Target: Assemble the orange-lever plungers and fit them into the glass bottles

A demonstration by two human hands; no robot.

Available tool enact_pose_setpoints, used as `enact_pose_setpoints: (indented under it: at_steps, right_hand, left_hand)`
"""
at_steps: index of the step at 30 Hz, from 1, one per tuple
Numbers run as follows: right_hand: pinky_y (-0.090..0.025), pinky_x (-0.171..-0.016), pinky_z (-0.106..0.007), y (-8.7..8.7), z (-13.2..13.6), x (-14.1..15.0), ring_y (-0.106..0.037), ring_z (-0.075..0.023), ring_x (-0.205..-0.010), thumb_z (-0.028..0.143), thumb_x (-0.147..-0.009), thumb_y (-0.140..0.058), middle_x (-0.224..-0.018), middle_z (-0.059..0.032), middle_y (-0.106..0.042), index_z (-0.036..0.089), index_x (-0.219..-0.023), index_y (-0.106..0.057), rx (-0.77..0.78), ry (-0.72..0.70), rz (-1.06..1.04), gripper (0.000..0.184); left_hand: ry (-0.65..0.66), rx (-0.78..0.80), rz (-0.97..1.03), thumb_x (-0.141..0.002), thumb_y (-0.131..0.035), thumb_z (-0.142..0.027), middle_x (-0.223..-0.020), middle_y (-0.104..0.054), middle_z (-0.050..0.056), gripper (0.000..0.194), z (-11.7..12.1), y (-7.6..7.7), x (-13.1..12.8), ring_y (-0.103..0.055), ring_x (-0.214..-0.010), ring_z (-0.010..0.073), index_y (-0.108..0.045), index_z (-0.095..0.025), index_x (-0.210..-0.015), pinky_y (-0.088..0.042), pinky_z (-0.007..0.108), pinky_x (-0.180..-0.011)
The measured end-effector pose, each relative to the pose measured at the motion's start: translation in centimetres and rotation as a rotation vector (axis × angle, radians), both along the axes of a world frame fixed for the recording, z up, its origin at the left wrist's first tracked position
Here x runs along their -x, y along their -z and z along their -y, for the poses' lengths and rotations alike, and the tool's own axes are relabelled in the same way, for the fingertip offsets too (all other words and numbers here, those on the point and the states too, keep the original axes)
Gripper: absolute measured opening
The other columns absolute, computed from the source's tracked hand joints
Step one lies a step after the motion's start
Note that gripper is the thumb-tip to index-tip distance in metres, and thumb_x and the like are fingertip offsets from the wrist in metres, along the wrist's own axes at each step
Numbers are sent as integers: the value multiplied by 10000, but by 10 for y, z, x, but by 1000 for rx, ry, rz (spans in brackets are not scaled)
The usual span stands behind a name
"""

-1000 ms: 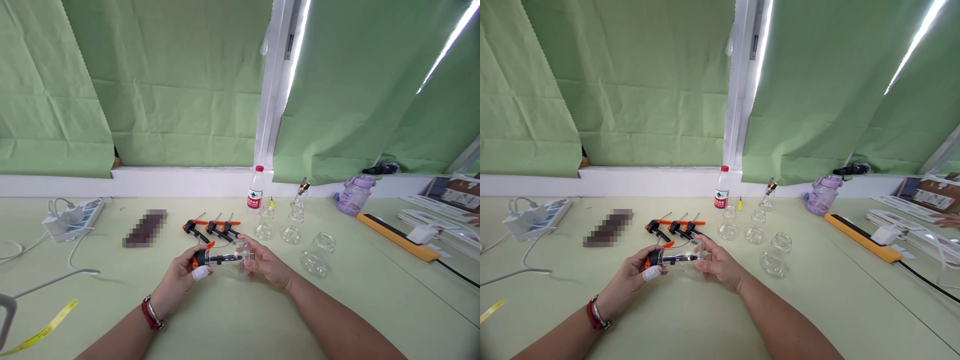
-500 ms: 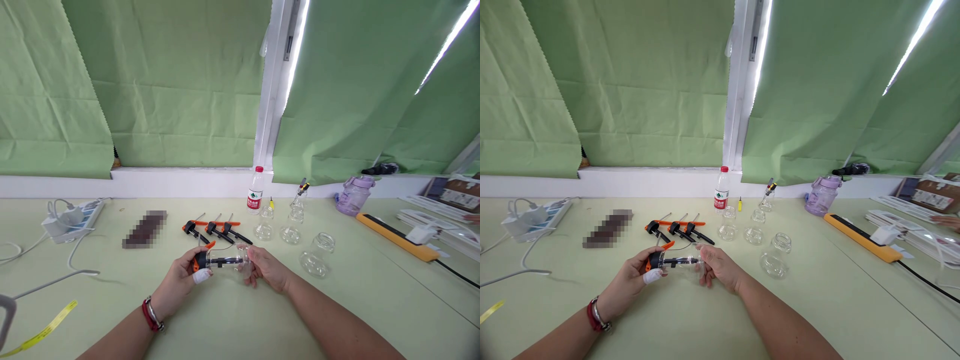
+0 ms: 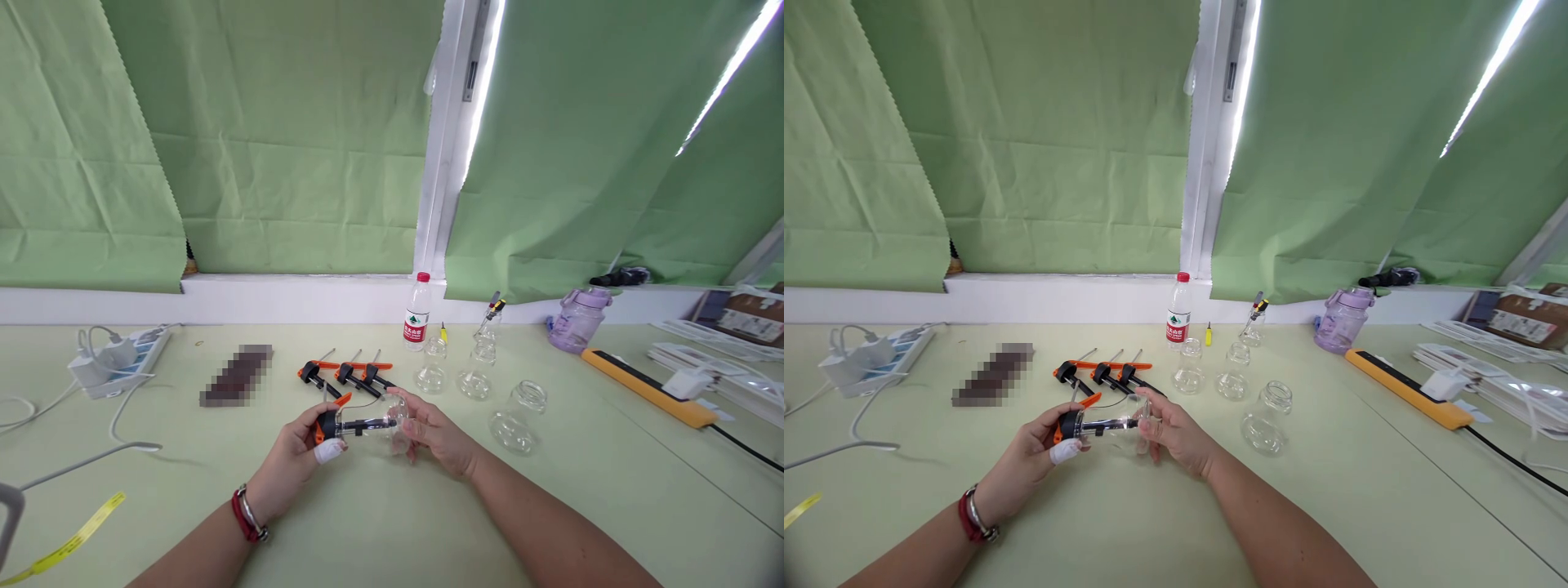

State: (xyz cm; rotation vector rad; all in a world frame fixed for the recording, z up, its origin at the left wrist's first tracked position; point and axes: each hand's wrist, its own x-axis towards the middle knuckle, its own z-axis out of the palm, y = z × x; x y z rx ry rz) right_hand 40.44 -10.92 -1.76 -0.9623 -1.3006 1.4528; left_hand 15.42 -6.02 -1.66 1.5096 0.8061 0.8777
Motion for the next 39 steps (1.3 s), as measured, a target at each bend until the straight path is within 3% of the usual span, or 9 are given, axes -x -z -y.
enact_pose_setpoints:
  at_steps: [4, 12, 15, 17, 19, 23, 29, 34, 39]
  right_hand:
    - [-432, -453, -225, 0, -1, 1, -629, -157, -602, 533, -807, -593, -799, -26, -606, 230, -1349, -389, 42, -11, 34, 654]
    - [-423, -433, -223, 9, -4, -1, -604, -136, -551, 603, -868, -431, -823, -69, -627, 164, -1314, -421, 47, -10, 57, 626]
    - [-480, -529, -261, 7, -2, -2, -638, -175, -739, 547, -856, -514, -1067, -117, -594, 237, -1402, -310, 9, -12, 18, 660]
    - [-505, -621, -285, 5, 0, -3, -613, -201, -918, 447, -796, -655, -1306, -113, -451, 346, -1421, -242, -34, -22, -7, 756]
    - [-506, -677, -294, 3, 1, -3, -573, -216, -1012, 351, -726, -748, -1386, -82, -348, 401, -1393, -277, -49, -38, -14, 818]
    - [-491, -643, -278, 1, -1, -4, -589, -194, -924, 318, -723, -747, -1246, -70, -442, 360, -1341, -378, -32, -41, 0, 722]
    - [-473, -554, -256, 0, -2, -2, -607, -148, -738, 376, -776, -679, -1054, -45, -517, 289, -1337, -391, -16, -42, 21, 636]
    - [-449, -494, -237, -1, -2, 0, -586, -140, -633, 421, -821, -611, -769, 6, -536, 227, -1294, -414, 2, -57, 28, 549]
    - [-416, -465, -220, 0, -2, 0, -555, -97, -553, 468, -824, -580, -870, -21, -566, 220, -1251, -423, 42, -28, 53, 518]
  left_hand:
    - [-1, -4, -22, -712, -729, -341, -1027, -571, 46, 512, 0, 0, 0, -565, -917, 216, -540, -208, -1169, -460, 407, -903]
    - [2, -2, 2, -706, -736, -325, -1010, -565, 37, 492, 0, 2, -1, -547, -910, 202, -554, -204, -1147, -464, 387, -886]
    - [-2, 8, 20, -702, -741, -318, -1025, -571, 38, 494, -1, 2, -1, -548, -921, 202, -554, -207, -1146, -465, 379, -885]
    - [-11, 13, 23, -702, -741, -318, -1023, -578, 38, 495, -2, 2, -1, -553, -917, 199, -552, -207, -1146, -466, 377, -882]
    - [-26, 19, 24, -697, -744, -321, -1019, -582, 37, 493, -2, 1, -1, -559, -904, 197, -554, -205, -1137, -470, 374, -875]
    - [-33, 17, 21, -685, -750, -311, -1003, -590, 32, 493, -1, 0, -2, -551, -903, 195, -566, -203, -1129, -479, 355, -856]
    - [-16, 7, 12, -701, -738, -322, -1035, -573, 50, 504, -1, 1, -2, -533, -932, 210, -551, -193, -1151, -472, 378, -871]
    - [-1, 3, -3, -714, -727, -332, -1045, -568, 51, 490, 1, -1, -1, -534, -937, 214, -551, -200, -1152, -465, 389, -887]
    - [5, -17, -30, -726, -716, -333, -1012, -579, 42, 460, 1, -2, -1, -541, -911, 208, -563, -205, -1140, -474, 378, -868]
